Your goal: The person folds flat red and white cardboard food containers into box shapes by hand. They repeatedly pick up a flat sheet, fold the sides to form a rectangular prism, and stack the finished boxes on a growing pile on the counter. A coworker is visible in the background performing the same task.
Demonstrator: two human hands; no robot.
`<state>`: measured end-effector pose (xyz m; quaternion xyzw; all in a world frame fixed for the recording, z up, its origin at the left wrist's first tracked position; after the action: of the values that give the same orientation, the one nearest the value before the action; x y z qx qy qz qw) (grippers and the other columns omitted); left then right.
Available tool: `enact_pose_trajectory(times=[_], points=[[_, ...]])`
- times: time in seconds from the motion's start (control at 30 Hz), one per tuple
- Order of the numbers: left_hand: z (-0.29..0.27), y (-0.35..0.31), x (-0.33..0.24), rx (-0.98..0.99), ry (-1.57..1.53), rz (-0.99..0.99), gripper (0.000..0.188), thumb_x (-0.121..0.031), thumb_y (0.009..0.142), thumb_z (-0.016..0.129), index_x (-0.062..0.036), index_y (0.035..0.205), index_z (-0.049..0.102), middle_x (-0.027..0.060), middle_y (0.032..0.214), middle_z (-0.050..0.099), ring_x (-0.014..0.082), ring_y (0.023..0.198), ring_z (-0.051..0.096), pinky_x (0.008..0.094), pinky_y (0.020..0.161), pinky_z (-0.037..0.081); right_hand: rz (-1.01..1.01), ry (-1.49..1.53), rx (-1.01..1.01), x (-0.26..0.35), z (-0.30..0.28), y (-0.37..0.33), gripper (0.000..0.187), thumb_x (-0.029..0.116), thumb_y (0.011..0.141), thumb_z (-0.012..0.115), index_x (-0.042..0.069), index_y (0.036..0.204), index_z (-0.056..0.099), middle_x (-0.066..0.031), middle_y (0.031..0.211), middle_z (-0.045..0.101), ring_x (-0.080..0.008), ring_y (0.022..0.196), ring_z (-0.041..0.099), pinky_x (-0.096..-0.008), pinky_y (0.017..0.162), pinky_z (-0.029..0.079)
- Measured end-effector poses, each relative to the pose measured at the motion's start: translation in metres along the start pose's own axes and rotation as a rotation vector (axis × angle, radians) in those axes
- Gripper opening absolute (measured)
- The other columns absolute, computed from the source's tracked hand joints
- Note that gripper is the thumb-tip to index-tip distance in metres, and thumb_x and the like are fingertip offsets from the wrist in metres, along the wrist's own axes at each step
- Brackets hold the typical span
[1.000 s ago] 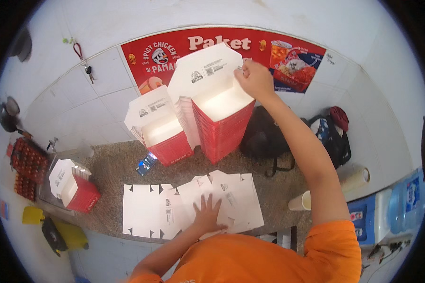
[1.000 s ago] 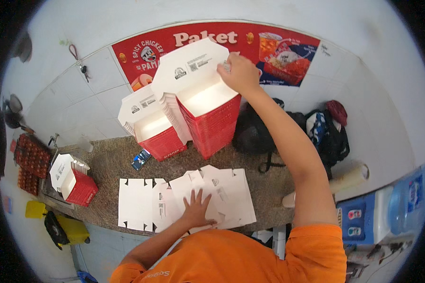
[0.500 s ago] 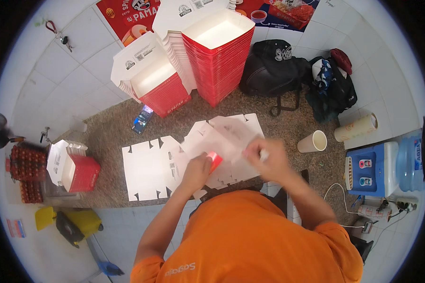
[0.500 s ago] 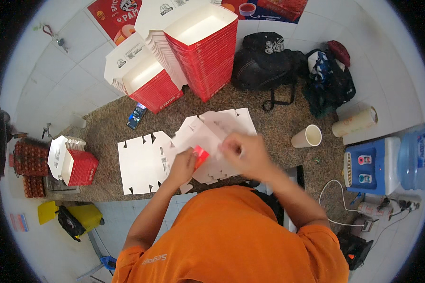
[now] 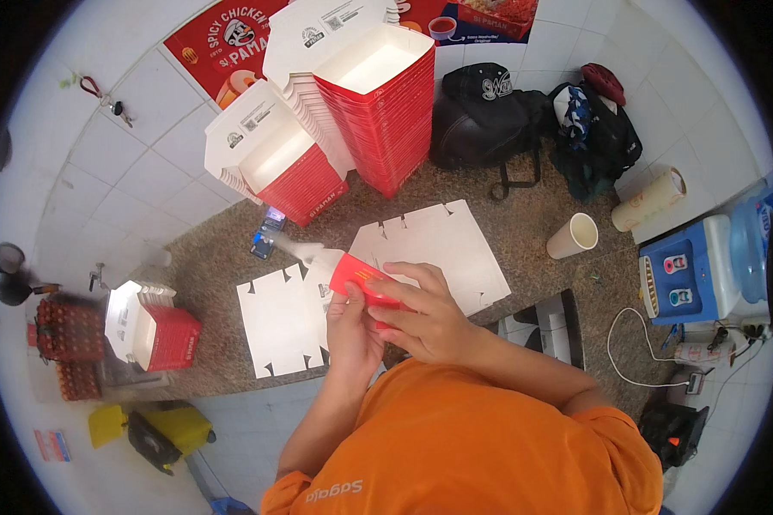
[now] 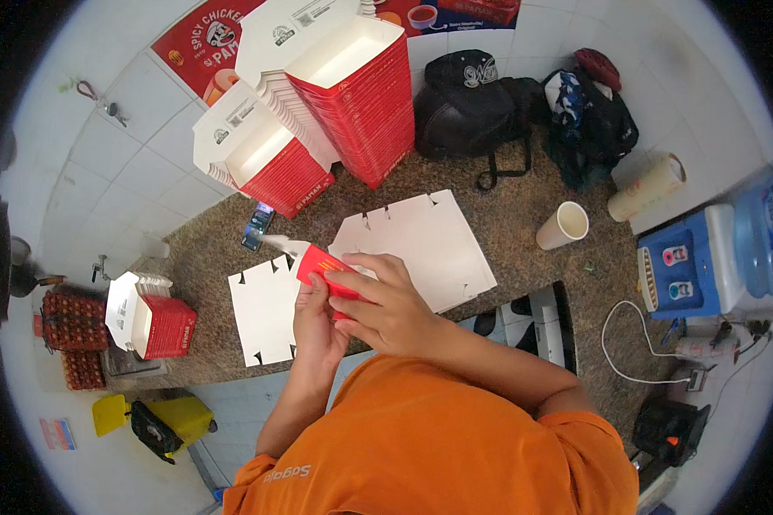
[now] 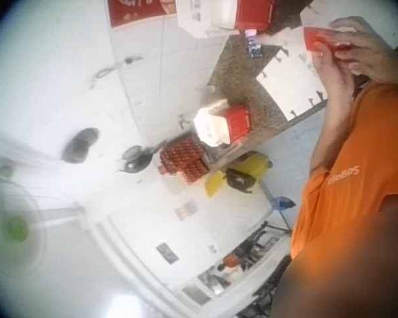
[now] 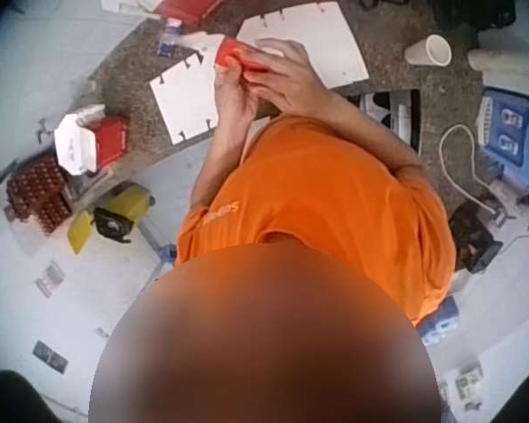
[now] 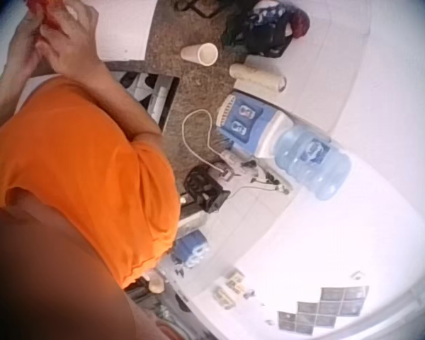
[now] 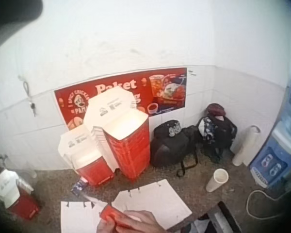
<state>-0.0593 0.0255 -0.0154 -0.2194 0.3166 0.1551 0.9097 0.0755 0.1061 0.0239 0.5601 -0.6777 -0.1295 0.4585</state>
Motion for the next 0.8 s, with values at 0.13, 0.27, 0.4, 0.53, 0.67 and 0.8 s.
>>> enact_pose_trajectory(times=[0.13, 0.27, 0.4, 0.53, 0.67, 0.8], points=[[0.013, -0.021, 0.010, 0.036, 0.003, 0.047, 0.031, -0.023, 0.115, 0.050, -0.0053, 0.139, 0.054, 0.0091, 0.133, 0.066, 0.0181, 0.116, 0.067, 0.0339, 0.097, 0.058, 0.180, -0.137, -0.056, 0.001, 0.009, -0.005, 0.047, 0.027, 0.088, 0.077, 0.014, 0.133, 0.072, -0.0199, 0.154, 0.053, -0.0432, 0.137, 0.050, -0.0569, 0.110, 0.038], [0.028, -0.029, 0.004, -0.021, 0.142, 0.164, 0.036, -0.014, 0.113, 0.050, -0.0056, 0.148, 0.046, 0.0094, 0.133, 0.066, 0.0183, 0.119, 0.065, 0.0375, 0.104, 0.053, 0.309, -0.051, 0.023, 0.008, 0.026, -0.006, 0.054, 0.020, 0.095, 0.070, 0.015, 0.148, 0.061, -0.0247, 0.155, 0.048, -0.0434, 0.138, 0.049, -0.0546, 0.112, 0.038], [-0.019, -0.038, -0.009, 0.002, 0.384, 0.077, 0.043, -0.011, 0.112, 0.053, -0.0042, 0.153, 0.044, 0.0091, 0.121, 0.071, 0.0123, 0.107, 0.065, 0.0302, 0.094, 0.052, 0.477, 0.406, 0.054, -0.005, -0.005, -0.012, 0.046, 0.018, 0.101, 0.065, 0.007, 0.145, 0.062, -0.0246, 0.141, 0.057, -0.0350, 0.127, 0.059, -0.0501, 0.113, 0.039], [-0.036, -0.054, -0.004, 0.173, 0.746, -0.125, 0.038, -0.007, 0.108, 0.057, -0.0001, 0.145, 0.051, 0.0045, 0.093, 0.072, 0.0065, 0.089, 0.063, 0.0238, 0.081, 0.049, 0.473, 0.530, 0.288, -0.031, -0.021, -0.024, 0.033, 0.018, 0.097, 0.074, 0.008, 0.129, 0.074, -0.0064, 0.086, 0.062, -0.0195, 0.077, 0.061, -0.0353, 0.079, 0.048], [-0.042, -0.057, 0.017, 0.133, 0.813, 0.090, 0.055, 0.002, 0.103, 0.056, 0.0000, 0.154, 0.039, 0.0025, 0.079, 0.068, 0.0050, 0.071, 0.057, 0.0215, 0.070, 0.044, 0.506, 0.492, 0.545, -0.016, -0.018, -0.028, 0.034, 0.024, 0.088, 0.084, 0.010, 0.119, 0.079, -0.0113, 0.085, 0.066, -0.0254, 0.078, 0.067, -0.0374, 0.071, 0.053], [-0.020, -0.058, 0.010, 0.130, 0.961, 0.348, 0.067, 0.005, 0.098, 0.060, 0.0016, 0.159, 0.032, -0.0018, 0.066, 0.058, 0.0040, 0.063, 0.050, 0.0213, 0.065, 0.040, 0.642, 0.368, 0.402, -0.029, -0.007, -0.038, 0.034, 0.024, 0.087, 0.085, 0.007, 0.116, 0.079, -0.0120, 0.086, 0.066, -0.0270, 0.078, 0.067, -0.0378, 0.071, 0.052]])
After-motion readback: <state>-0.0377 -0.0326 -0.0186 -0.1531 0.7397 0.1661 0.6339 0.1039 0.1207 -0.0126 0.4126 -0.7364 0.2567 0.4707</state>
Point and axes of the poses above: each hand's wrist, its own y-axis towards the middle knuckle, its own z-axis out of the palm, x = y × z, the point moved 3 cm from there along y, towards the middle knuckle
